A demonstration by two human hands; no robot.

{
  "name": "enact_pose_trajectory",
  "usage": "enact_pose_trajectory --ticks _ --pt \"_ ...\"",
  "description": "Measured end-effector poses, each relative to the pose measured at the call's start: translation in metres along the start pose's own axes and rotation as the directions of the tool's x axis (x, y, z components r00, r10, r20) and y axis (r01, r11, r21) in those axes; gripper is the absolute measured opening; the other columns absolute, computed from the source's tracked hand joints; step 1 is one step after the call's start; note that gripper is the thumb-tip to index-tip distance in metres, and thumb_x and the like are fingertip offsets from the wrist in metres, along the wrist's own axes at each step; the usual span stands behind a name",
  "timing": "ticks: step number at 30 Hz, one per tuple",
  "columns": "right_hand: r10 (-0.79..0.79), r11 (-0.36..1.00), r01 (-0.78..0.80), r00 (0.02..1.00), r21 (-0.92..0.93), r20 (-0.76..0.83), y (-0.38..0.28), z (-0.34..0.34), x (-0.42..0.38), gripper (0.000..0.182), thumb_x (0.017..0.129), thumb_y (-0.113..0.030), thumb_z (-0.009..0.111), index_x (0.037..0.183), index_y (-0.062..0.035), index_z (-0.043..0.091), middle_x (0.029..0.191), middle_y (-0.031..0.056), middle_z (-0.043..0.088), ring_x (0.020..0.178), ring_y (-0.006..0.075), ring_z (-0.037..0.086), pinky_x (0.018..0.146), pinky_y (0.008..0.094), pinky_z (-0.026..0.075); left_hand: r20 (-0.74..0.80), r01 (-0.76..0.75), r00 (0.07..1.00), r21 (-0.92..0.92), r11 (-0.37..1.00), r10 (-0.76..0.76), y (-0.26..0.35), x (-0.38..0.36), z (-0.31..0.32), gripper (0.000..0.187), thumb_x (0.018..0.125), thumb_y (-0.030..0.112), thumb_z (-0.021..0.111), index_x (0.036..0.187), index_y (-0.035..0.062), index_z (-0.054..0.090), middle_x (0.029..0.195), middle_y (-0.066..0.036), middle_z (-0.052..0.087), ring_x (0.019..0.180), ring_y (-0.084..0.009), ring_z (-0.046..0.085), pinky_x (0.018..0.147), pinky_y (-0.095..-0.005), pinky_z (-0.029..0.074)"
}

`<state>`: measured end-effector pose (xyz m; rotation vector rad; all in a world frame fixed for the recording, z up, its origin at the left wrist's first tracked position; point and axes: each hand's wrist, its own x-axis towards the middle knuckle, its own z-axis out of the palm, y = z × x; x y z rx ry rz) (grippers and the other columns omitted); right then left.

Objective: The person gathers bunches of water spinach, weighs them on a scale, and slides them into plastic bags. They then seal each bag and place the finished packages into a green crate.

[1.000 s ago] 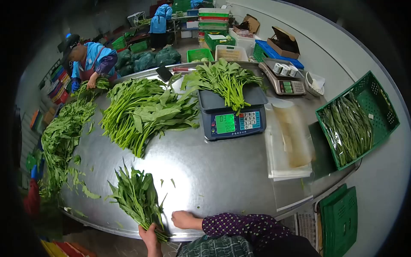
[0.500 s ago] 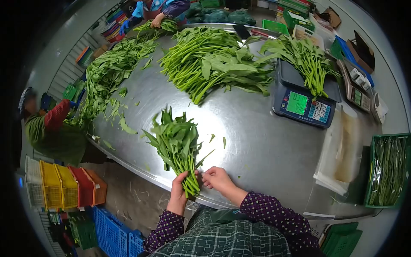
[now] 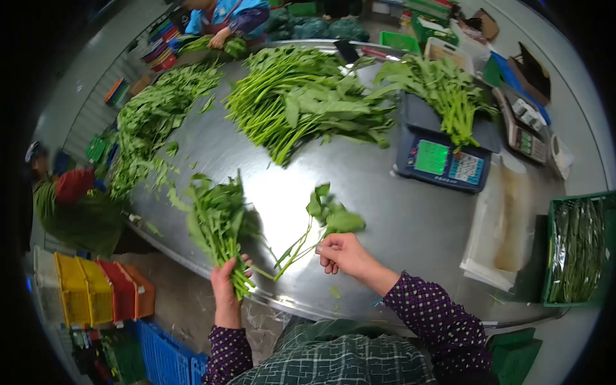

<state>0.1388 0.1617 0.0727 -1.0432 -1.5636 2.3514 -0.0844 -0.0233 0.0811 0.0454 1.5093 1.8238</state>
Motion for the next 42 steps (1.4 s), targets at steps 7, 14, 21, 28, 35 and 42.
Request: enact_pose_trajectory --ticks 7,14,21,28,35,42 --pt "0.424 0.902 -0.431 0.892 0.011 0.159 0.012 0.027 -0.005 0.042 0.094 -0.037 0.054 0.108 0.0028 0.057 0.094 0.0141 0.066 0.069 0.0162 0.064 0.055 0.0267 0.052 0.089 0.129 0.989 -0.09 0.988 -0.121 -0.033 -0.006 0.042 0.034 0.085 0.003 0.053 0.117 -0.0058 0.046 0.096 -0.02 0.063 0.077 -0.0258 0.066 0.061 -0.0332 0.057" --pt "0.319 0.818 -0.326 0.943 0.475 0.098 0.065 0.057 0.008 0.02 0.089 -0.021 0.062 0.103 -0.0075 0.059 0.083 0.0003 0.063 0.061 0.0082 0.056 0.051 0.0221 0.041 0.077 0.17 0.983 -0.038 0.985 -0.167 -0.058 -0.033 0.067 0.035 0.084 -0.005 0.051 0.118 -0.0035 0.044 0.095 -0.018 0.063 0.08 -0.0247 0.065 0.062 -0.0329 0.055" --pt "0.172 0.932 -0.112 0.974 0.345 -0.148 0.057 0.012 -0.011 0.012 0.083 -0.015 0.064 0.089 -0.0068 0.058 0.065 0.001 0.051 0.048 0.0086 0.044 0.043 0.0233 0.033 0.125 0.047 0.989 0.234 0.971 -0.078 -0.044 -0.017 0.045 0.035 0.081 -0.003 0.053 0.115 0.0002 0.044 0.087 -0.016 0.061 0.065 -0.0242 0.063 0.048 -0.0315 0.051" --pt "-0.581 0.807 0.419 0.684 -0.415 -0.44 -0.232 -0.163 -0.075 0.011 0.08 -0.013 0.067 0.087 -0.0044 0.065 0.073 -0.0012 0.062 0.067 0.0057 0.055 0.058 0.021 0.044 -0.081 -0.089 0.99 0.252 0.964 0.113 -0.016 0.004 0.013 0.031 0.081 0.0 0.061 0.111 -0.0026 0.056 0.088 -0.009 0.06 0.07 -0.0157 0.056 0.059 -0.0286 0.047" --pt "-0.979 0.188 -0.006 -0.084 -0.982 -0.187 -0.316 -0.261 -0.064 0.014 0.081 -0.015 0.063 0.086 -0.0012 0.063 0.073 0.014 0.065 0.066 0.0262 0.064 0.062 0.0349 0.05 -0.017 -0.179 0.977 0.465 0.867 0.211 -0.079 0.016 -0.011 0.049 0.08 0.0 0.064 0.127 -0.0044 0.048 0.114 -0.014 0.058 0.093 -0.021 0.056 0.076 -0.0318 0.048" --pt "-0.797 0.307 -0.418 0.379 -0.855 -0.471 -0.163 -0.301 -0.02 0.028 0.079 -0.017 0.06 0.106 -0.0096 0.057 0.097 0.0158 0.061 0.088 0.0355 0.061 0.074 0.0453 0.049 -0.162 -0.034 0.947 0.808 0.588 0.279 -0.03 -0.024 0.042 0.051 0.084 0.012 0.067 0.125 -0.0102 0.047 0.123 -0.023 0.055 0.11 -0.0281 0.053 0.098 -0.0368 0.039"
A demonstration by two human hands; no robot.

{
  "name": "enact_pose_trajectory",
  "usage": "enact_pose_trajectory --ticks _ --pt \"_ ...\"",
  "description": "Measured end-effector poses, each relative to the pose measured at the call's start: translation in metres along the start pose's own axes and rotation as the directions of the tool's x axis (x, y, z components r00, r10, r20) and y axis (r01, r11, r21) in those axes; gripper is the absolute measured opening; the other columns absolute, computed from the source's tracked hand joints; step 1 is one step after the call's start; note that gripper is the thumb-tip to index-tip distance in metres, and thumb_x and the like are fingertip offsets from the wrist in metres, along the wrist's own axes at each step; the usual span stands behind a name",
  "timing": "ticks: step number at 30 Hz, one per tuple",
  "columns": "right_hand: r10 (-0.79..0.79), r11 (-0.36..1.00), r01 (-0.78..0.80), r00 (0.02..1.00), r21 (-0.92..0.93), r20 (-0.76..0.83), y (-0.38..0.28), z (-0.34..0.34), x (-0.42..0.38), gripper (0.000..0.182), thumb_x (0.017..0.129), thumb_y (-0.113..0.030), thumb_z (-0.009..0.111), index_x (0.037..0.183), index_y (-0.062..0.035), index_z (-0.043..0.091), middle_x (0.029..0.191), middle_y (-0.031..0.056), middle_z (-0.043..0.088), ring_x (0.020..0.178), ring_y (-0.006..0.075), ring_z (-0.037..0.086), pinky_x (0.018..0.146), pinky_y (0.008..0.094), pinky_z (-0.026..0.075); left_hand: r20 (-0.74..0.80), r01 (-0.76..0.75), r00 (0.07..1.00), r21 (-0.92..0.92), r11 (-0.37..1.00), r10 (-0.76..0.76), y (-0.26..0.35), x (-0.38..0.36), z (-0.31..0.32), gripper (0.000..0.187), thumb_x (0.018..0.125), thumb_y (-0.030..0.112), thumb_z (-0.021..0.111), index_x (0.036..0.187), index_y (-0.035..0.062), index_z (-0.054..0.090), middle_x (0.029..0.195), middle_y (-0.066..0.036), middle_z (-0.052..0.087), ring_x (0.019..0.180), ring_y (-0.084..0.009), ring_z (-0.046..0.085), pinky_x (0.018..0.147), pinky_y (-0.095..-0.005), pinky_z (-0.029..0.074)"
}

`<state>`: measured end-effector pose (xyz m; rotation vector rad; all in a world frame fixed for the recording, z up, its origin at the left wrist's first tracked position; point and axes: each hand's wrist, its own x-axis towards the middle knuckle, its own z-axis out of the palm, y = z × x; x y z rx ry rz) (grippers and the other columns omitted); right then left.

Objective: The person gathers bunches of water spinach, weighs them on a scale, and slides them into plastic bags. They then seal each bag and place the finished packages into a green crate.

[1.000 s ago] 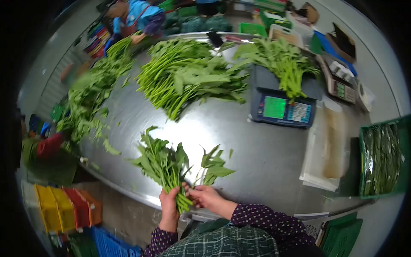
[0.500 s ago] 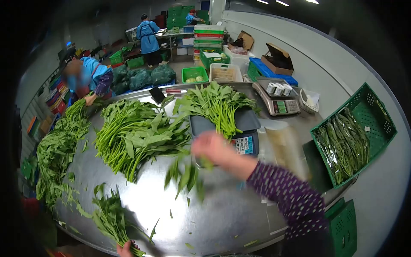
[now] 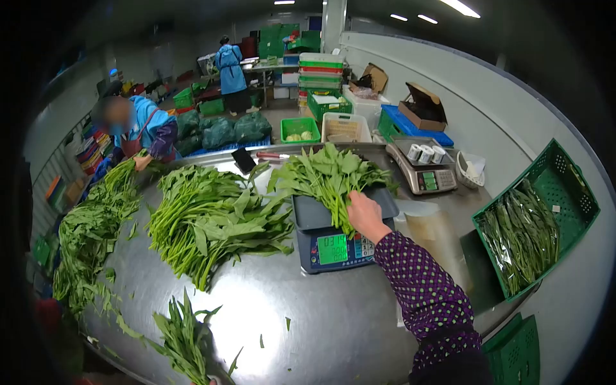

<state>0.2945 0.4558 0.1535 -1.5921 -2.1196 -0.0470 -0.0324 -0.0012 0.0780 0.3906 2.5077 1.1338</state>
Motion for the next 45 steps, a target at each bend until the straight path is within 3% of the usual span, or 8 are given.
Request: enact_pose_trajectory --ticks 2,4,9,13,20,25,31,45 --pt "-0.175 0.982 0.151 0.953 -0.115 -0.248 -0.015 -0.019 -0.024 0.035 0.078 -0.018 0.062 0.111 -0.0085 0.056 0.104 0.017 0.057 0.092 0.0343 0.06 0.075 0.0444 0.049 -0.067 -0.152 0.988 -0.196 0.969 0.141 -0.004 0.012 -0.006 0.046 0.086 0.013 0.065 0.123 -0.0096 0.049 0.117 -0.023 0.058 0.105 -0.0279 0.055 0.094 -0.0367 0.042" --pt "-0.278 0.947 0.32 0.838 0.01 -0.469 -0.031 -0.03 -0.051 0.034 0.076 -0.012 0.065 0.108 -0.0032 0.056 0.096 0.0156 0.058 0.082 0.0287 0.061 0.069 0.0393 0.05 -0.126 -0.059 0.992 -0.457 0.888 0.001 -0.009 0.027 -0.004 0.051 0.075 -0.003 0.068 0.122 -0.0029 0.05 0.077 -0.006 0.057 0.055 -0.0095 0.046 0.045 -0.0224 0.039" --pt "-0.286 0.884 0.025 0.819 0.466 0.498 -0.07 0.03 -0.224 0.016 0.08 -0.015 0.065 0.09 -0.0036 0.061 0.07 0.0104 0.06 0.06 0.0206 0.059 0.057 0.0327 0.048 -0.073 -0.065 0.996 -0.093 0.994 0.058 -0.043 0.04 0.007 0.035 0.074 0.014 0.071 0.097 -0.0021 0.051 0.085 -0.014 0.062 0.075 -0.022 0.057 0.07 -0.0362 0.047" --pt "-0.251 0.769 -0.328 0.635 0.549 0.731 -0.114 0.055 -0.338 0.025 0.08 -0.022 0.069 0.095 -0.0021 0.064 0.079 0.0133 0.067 0.069 0.0239 0.067 0.063 0.0348 0.053 -0.023 -0.109 0.994 0.022 0.994 0.109 -0.065 0.028 0.028 0.038 0.073 0.014 0.074 0.099 -0.0014 0.05 0.086 -0.019 0.066 0.077 -0.0294 0.064 0.071 -0.0387 0.049" --pt "-0.458 0.88 0.068 0.384 0.47 0.802 -0.183 0.065 -0.359 0.042 0.083 -0.041 0.064 0.103 -0.0038 0.064 0.083 0.015 0.068 0.079 0.0305 0.066 0.072 0.0386 0.052 -0.013 -0.239 0.969 0.169 0.956 0.245 -0.049 0.055 0.058 0.042 0.063 -0.002 0.071 0.097 -0.002 0.047 0.081 -0.025 0.064 0.078 -0.0441 0.062 0.073 -0.0461 0.048" --pt "-0.509 0.583 -0.571 0.296 0.577 0.808 -0.202 0.044 -0.338 0.052 0.087 -0.042 0.062 0.111 0.0036 0.059 0.102 0.0113 0.067 0.088 0.0202 0.063 0.074 0.0329 0.051 0.28 0.0 0.95 -0.438 0.899 0.136 -0.025 0.011 0.034 0.032 0.068 -0.008 0.061 0.098 -0.0002 0.052 0.082 -0.005 0.058 0.07 -0.0147 0.058 0.059 -0.0286 0.048" --pt "-0.622 -0.023 -0.993 0.105 0.115 0.776 -0.206 0.037 -0.388 0.035 0.085 -0.017 0.068 0.115 -0.0017 0.061 0.112 0.0046 0.062 0.103 0.0113 0.055 0.089 0.0246 0.043 0.678 -0.288 0.716 0.069 0.955 0.167 -0.039 -0.1 0.028 0.063 0.071 0.026 0.076 0.117 -0.002 0.042 0.088 -0.025 0.062 0.084 -0.0406 0.064 0.074 -0.0414 0.051" --pt "0.195 -0.462 -0.471 0.773 0.752 0.604 -0.238 0.042 -0.179 0.016 0.083 -0.007 0.064 0.095 -0.0012 0.054 0.083 0.0122 0.063 0.076 0.0238 0.064 0.069 0.0342 0.051 0.363 -0.468 0.798 -0.13 0.874 0.481 0.043 0.082 -0.002 0.043 0.078 0.033 0.075 0.102 -0.0001 0.063 0.096 -0.014 0.068 0.087 -0.0231 0.065 0.073 -0.0325 0.051"
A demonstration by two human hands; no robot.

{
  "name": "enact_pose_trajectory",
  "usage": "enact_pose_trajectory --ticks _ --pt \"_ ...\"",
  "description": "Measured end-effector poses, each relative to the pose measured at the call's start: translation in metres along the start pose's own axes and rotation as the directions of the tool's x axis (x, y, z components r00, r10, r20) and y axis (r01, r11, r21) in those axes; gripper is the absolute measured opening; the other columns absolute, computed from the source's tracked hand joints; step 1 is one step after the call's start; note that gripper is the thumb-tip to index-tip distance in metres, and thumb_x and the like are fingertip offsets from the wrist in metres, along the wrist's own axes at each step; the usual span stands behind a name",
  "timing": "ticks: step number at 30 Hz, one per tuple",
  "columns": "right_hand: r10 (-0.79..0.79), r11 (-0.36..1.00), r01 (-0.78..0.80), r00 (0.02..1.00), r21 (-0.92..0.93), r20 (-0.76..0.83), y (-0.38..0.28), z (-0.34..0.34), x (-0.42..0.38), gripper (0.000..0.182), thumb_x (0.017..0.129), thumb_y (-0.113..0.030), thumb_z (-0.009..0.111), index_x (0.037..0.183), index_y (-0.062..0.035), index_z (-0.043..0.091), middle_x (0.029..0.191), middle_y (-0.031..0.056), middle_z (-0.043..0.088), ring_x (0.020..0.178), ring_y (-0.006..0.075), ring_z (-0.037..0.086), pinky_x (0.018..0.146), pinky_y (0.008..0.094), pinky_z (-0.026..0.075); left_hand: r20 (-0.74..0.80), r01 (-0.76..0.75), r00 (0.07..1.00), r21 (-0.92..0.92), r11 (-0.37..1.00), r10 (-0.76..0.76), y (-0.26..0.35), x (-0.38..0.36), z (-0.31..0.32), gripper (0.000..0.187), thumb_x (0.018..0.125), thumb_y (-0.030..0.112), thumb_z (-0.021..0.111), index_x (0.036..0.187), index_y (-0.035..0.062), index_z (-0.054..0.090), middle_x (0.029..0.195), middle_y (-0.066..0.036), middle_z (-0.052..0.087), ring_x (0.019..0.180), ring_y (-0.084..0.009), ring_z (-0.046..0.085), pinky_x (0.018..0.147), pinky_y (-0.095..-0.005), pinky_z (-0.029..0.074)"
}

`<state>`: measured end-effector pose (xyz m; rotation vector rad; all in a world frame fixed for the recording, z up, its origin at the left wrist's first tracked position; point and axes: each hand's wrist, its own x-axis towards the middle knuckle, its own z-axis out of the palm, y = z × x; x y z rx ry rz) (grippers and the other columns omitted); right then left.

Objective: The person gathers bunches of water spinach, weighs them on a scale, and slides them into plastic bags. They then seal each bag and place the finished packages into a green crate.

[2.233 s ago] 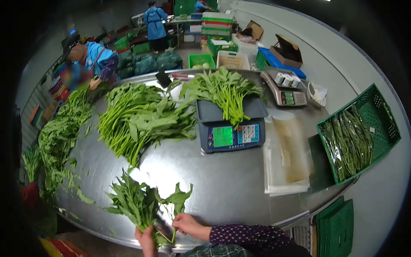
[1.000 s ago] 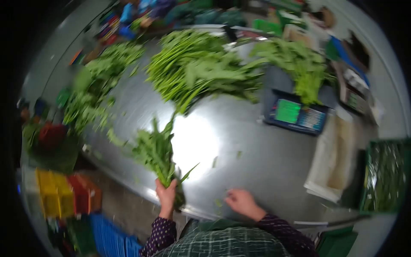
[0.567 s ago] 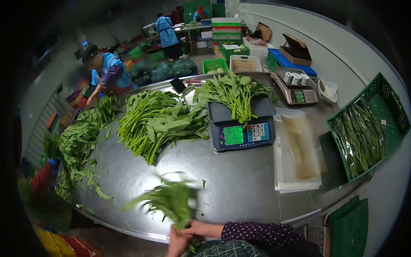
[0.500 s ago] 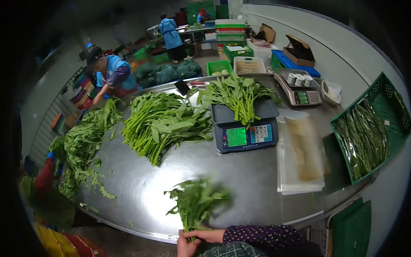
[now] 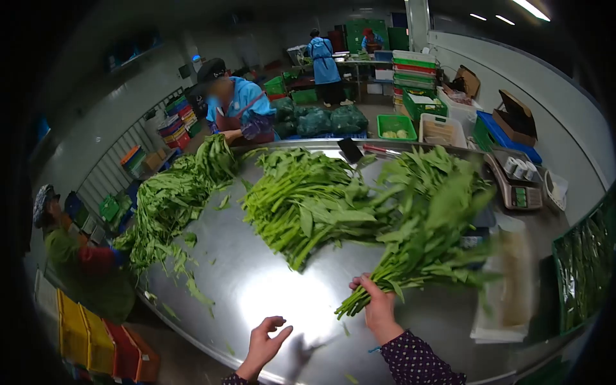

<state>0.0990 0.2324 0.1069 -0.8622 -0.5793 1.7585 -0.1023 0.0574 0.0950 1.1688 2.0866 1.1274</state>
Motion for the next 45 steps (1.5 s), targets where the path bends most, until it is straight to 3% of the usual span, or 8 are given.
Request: enact_pose_trajectory --ticks 13,18,20,27,30,34,42,45 --pt "0.071 0.969 -0.181 0.855 -0.167 -0.513 0.143 0.072 0.165 0.027 0.081 0.002 0.059 0.107 0.0026 0.053 0.094 0.0113 0.063 0.082 0.0252 0.064 0.07 0.0378 0.054 -0.175 0.076 0.984 0.306 0.949 -0.023 -0.085 0.545 -0.101 0.098 0.078 0.073 0.049 0.115 -0.018 0.053 0.113 -0.036 0.057 0.11 -0.0388 0.057 0.097 -0.0394 0.041" --pt "-0.04 0.97 -0.04 0.946 -0.24 -0.322 0.15 0.06 0.205 0.028 0.08 0.001 0.057 0.108 0.0023 0.056 0.099 0.0101 0.063 0.086 0.0224 0.062 0.074 0.0335 0.051 0.048 0.035 0.998 -0.123 0.992 -0.029 -0.155 0.679 -0.032 0.114 0.073 0.084 0.037 0.131 -0.0133 0.04 0.136 -0.035 0.038 0.129 -0.0398 0.04 0.108 -0.0384 0.029" --pt "-0.085 0.971 0.023 0.963 -0.237 -0.257 0.151 0.06 0.221 0.027 0.079 -0.001 0.059 0.105 0.0019 0.058 0.097 0.0082 0.063 0.084 0.0205 0.06 0.074 0.0328 0.048 0.286 -0.228 0.95 0.367 0.902 0.124 -0.106 0.65 -0.015 0.074 0.088 0.063 0.036 0.138 0.0092 0.043 0.133 -0.03 0.046 0.123 -0.0406 0.046 0.104 -0.0405 0.032" --pt "-0.229 0.9 0.15 0.962 -0.41 -0.15 0.165 0.072 0.257 0.034 0.093 -0.023 0.05 0.12 -0.0019 0.051 0.118 0.0121 0.056 0.108 0.0235 0.054 0.091 0.0335 0.044 0.29 -0.486 0.75 -0.368 0.793 0.594 -0.119 0.6 0.039 0.047 0.09 0.037 0.051 0.121 0.0033 0.056 0.119 -0.019 0.061 0.107 -0.0239 0.056 0.094 -0.0393 0.043" --pt "0.087 0.989 -0.073 0.991 0.127 -0.105 0.171 0.044 0.236 0.037 0.094 -0.026 0.051 0.124 -0.0039 0.05 0.124 0.0126 0.055 0.113 0.0234 0.053 0.096 0.0334 0.043 0.369 -0.357 0.805 -0.325 0.875 0.465 -0.174 0.572 0.055 0.042 0.092 0.032 0.051 0.119 -0.0002 0.057 0.116 -0.015 0.063 0.101 -0.023 0.058 0.089 -0.0378 0.046" --pt "0.343 0.935 -0.348 0.936 -0.065 -0.078 0.183 -0.005 0.145 0.042 0.092 -0.028 0.054 0.126 -0.0029 0.05 0.121 0.012 0.058 0.111 0.0219 0.054 0.098 0.0334 0.042 0.434 0.085 0.882 -0.523 0.848 0.18 -0.155 0.427 0.002 0.038 0.091 0.026 0.052 0.116 -0.0021 0.058 0.111 -0.015 0.063 0.097 -0.0222 0.059 0.085 -0.035 0.047" --pt "-0.049 0.667 0.292 0.935 -0.685 0.35 0.151 -0.023 -0.007 0.039 0.085 -0.025 0.061 0.113 0.002 0.058 0.102 0.0129 0.066 0.089 0.018 0.061 0.081 0.0317 0.049 0.079 0.246 0.969 -0.417 0.875 -0.234 -0.11 0.196 -0.114 0.037 0.09 0.017 0.058 0.118 -0.006 0.054 0.112 -0.019 0.062 0.099 -0.0247 0.058 0.088 -0.0357 0.046" --pt "0.338 0.704 -0.267 0.941 -0.658 -0.021 0.098 -0.052 -0.037 0.032 0.077 -0.019 0.064 0.101 0.002 0.063 0.076 0.005 0.063 0.066 0.0142 0.054 0.063 0.0306 0.045 -0.214 0.308 0.898 -0.316 0.897 -0.384 -0.094 0.119 -0.14 0.038 0.089 0.013 0.06 0.119 -0.0075 0.052 0.112 -0.021 0.061 0.1 -0.0257 0.058 0.089 -0.036 0.045"
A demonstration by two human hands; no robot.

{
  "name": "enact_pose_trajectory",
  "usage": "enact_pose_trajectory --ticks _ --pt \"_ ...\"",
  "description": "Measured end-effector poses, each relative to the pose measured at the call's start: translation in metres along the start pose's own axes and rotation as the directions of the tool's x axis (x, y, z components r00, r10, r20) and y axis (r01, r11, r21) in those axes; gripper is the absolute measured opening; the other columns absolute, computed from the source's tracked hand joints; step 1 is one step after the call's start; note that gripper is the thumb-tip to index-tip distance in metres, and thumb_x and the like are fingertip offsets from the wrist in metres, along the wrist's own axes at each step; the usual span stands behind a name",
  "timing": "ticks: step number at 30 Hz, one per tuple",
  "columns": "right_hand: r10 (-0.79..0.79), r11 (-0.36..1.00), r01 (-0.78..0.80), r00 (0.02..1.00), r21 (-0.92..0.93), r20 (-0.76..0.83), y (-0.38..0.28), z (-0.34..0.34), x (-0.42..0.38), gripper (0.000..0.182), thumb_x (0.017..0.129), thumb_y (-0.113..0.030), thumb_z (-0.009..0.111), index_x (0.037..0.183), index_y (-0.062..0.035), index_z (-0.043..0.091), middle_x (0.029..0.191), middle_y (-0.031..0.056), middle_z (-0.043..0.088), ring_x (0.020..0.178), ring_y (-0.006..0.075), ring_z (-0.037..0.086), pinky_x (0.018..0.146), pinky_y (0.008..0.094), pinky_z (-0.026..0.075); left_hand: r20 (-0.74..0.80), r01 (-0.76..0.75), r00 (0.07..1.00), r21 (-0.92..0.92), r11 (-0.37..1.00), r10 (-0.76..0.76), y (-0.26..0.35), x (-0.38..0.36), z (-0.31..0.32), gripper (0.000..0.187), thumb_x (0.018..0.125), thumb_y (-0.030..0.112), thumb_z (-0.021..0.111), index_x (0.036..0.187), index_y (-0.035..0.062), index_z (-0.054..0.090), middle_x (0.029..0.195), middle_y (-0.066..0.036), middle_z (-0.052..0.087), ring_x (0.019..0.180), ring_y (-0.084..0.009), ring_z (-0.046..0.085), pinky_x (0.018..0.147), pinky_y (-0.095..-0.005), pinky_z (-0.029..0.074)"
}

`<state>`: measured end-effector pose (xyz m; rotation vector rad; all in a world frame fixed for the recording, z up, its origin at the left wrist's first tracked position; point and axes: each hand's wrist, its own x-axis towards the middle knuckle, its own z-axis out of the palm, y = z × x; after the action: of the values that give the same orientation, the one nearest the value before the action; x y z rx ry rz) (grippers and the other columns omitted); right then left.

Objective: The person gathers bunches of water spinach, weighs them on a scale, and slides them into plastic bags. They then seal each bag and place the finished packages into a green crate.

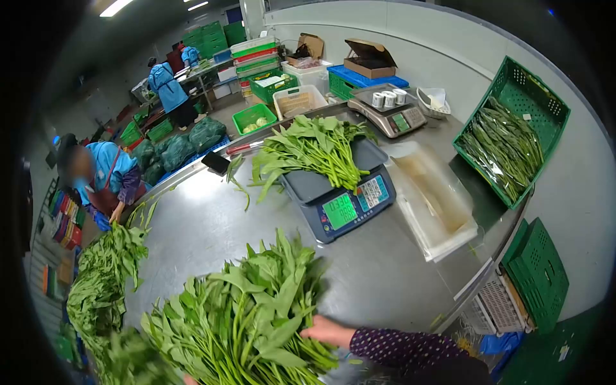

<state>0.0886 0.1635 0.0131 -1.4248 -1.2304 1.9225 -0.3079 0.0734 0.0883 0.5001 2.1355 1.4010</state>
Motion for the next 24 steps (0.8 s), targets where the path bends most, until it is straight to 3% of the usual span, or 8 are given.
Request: enact_pose_trajectory --ticks 6,7,8,10,15,17,19,24 --pt "0.01 0.992 -0.009 1.0 0.126 -0.002 0.03 -0.079 -0.018 0.03 0.08 -0.011 0.066 0.105 0.0034 0.061 0.091 0.0089 0.066 0.08 0.0181 0.061 0.075 0.0305 0.048 -0.181 -0.529 0.682 0.546 0.649 0.708 0.03 -0.189 0.024 0.036 0.089 0.006 0.06 0.122 -0.0059 0.052 0.11 -0.019 0.062 0.098 -0.0233 0.06 0.087 -0.034 0.047" --pt "0.023 0.976 -0.028 0.999 0.214 0.023 0.039 -0.083 -0.019 0.031 0.079 -0.01 0.066 0.106 0.0037 0.061 0.093 0.0098 0.067 0.082 0.0188 0.062 0.077 0.0305 0.049 0.069 -0.488 0.837 -0.356 0.797 0.543 0.053 -0.242 0.074 0.034 0.083 0.024 0.064 0.106 -0.0006 0.063 0.097 -0.011 0.066 0.085 -0.0208 0.062 0.079 -0.0323 0.05" --pt "0.039 0.981 -0.06 0.992 0.184 0.116 0.045 -0.092 -0.013 0.033 0.079 -0.008 0.067 0.108 0.0042 0.06 0.097 0.0111 0.067 0.085 0.0196 0.062 0.079 0.0308 0.049 0.25 -0.669 0.742 0.315 0.673 0.622 0.021 -0.265 0.087 0.031 0.075 0.018 0.073 0.098 -0.0009 0.064 0.091 -0.012 0.066 0.081 -0.0212 0.063 0.075 -0.0323 0.051" --pt "0.026 0.988 -0.056 0.977 0.142 0.209 0.041 -0.095 -0.017 0.036 0.078 -0.007 0.068 0.11 0.0053 0.059 0.1 0.013 0.067 0.089 0.0202 0.063 0.081 0.0316 0.049 0.523 -0.549 0.758 0.19 0.814 0.389 0.017 -0.305 0.163 0.029 0.08 0.016 0.072 0.1 -0.0043 0.064 0.085 -0.015 0.066 0.078 -0.017 0.065 0.071 -0.0272 0.051" --pt "-0.265 0.908 0.366 0.879 -0.206 0.397 0.032 -0.104 -0.023 0.051 0.076 -0.016 0.069 0.12 0.004 0.052 0.11 0.0177 0.062 0.101 0.0247 0.059 0.089 0.035 0.047 0.348 -0.153 0.937 0.316 0.936 0.036 -0.028 -0.307 0.251 0.049 0.085 0.033 0.066 0.111 -0.0086 0.059 0.095 -0.02 0.068 0.079 -0.0197 0.066 0.071 -0.03 0.051" --pt "-0.213 0.641 0.354 0.935 -0.682 0.285 0.015 -0.131 -0.038 0.064 0.074 -0.025 0.072 0.126 0.0032 0.048 0.114 0.0218 0.06 0.108 0.0321 0.057 0.095 0.0389 0.044 0.386 -0.266 0.92 0.501 0.824 0.063 -0.012 -0.306 0.262 0.059 0.081 0.041 0.067 0.113 -0.0079 0.058 0.097 -0.022 0.067 0.079 -0.0288 0.067 0.07 -0.0353 0.051" --pt "-0.635 0.606 0.498 0.772 -0.621 0.0 0.015 -0.19 -0.056 0.08 0.069 -0.033 0.077 0.133 0.001 0.042 0.132 0.0257 0.045 0.123 0.0388 0.042 0.104 0.0453 0.034 0.413 -0.328 0.902 0.461 0.825 0.128 -0.016 -0.3 0.266 0.06 0.077 0.04 0.071 0.111 -0.0081 0.059 0.094 -0.022 0.067 0.073 -0.0277 0.066 0.066 -0.0353 0.051" --pt "-0.705 0.434 -0.338 0.45 -0.835 -0.548 -0.032 -0.361 -0.123 0.095 0.068 -0.027 0.076 0.143 -0.0015 0.024 0.142 0.0222 0.033 0.131 0.0374 0.031 0.106 0.0505 0.026 0.451 -0.721 0.692 0.455 0.523 0.563 -0.034 -0.296 0.278 0.046 0.075 0.032 0.071 0.104 -0.0027 0.06 0.103 -0.019 0.059 0.091 -0.0353 0.059 0.079 -0.0419 0.048"
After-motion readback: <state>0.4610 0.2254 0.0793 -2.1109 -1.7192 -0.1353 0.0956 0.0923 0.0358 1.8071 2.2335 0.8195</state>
